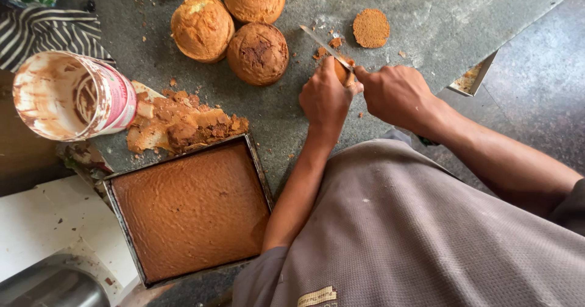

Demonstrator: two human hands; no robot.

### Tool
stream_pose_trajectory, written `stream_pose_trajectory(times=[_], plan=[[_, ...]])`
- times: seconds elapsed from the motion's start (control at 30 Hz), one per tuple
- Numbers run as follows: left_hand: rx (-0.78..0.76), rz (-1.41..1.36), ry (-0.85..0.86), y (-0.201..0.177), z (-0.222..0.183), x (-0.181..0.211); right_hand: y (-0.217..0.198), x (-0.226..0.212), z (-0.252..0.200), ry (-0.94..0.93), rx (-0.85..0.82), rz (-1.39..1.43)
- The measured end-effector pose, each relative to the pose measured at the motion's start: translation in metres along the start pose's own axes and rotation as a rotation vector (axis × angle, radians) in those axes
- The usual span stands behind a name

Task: The person slices small round cakes horizontally using a long knife on a metal surface, removing the top layer from several cakes and placing them aside.

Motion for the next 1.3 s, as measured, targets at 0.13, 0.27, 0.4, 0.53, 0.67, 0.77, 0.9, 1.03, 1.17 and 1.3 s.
stream_pose_trajectory(times=[0.13,0.27,0.4,0.53,0.67,0.77,0.9,1.03,1.17,1.3], plan=[[-0.026,0.014,-0.036,-0.022,-0.003,0.007,-0.005,0.002,-0.016,-0.065,0.069,0.032],[0.052,-0.011,0.042,-0.021,-0.006,0.006,0.006,0.005,-0.021,-0.071,0.080,0.064],[0.009,-0.042,0.015,-0.018,-0.005,0.005,0.010,0.010,0.003,-0.067,0.095,0.065],[0.021,-0.024,0.052,-0.026,-0.008,0.007,-0.002,0.004,-0.010,-0.032,0.019,0.028],[0.065,-0.025,0.054,-0.031,-0.013,0.001,-0.003,0.004,-0.033,0.004,-0.016,0.052],[0.053,-0.013,0.027,-0.029,-0.010,0.002,0.008,0.007,-0.015,-0.061,0.113,0.040],[0.000,-0.050,-0.001,-0.024,-0.009,-0.001,0.018,0.006,0.007,-0.058,0.133,0.059],[0.100,-0.044,0.051,-0.022,-0.013,-0.007,0.008,0.005,-0.017,-0.033,0.046,0.081],[0.150,-0.081,0.110,-0.021,-0.017,-0.016,0.005,0.009,-0.032,-0.072,0.084,0.103],[0.104,-0.082,0.071,-0.021,-0.015,-0.014,0.029,0.015,-0.001,-0.079,0.101,0.138]])
Point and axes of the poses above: each hand's wrist, its own z-axis towards the middle knuckle, its own y-axis out of the palm, x = y × z, the point moved 3 cm from there along z, towards the middle knuckle, and after that the axes turned 1 degree about z, right-handed, at the moved point
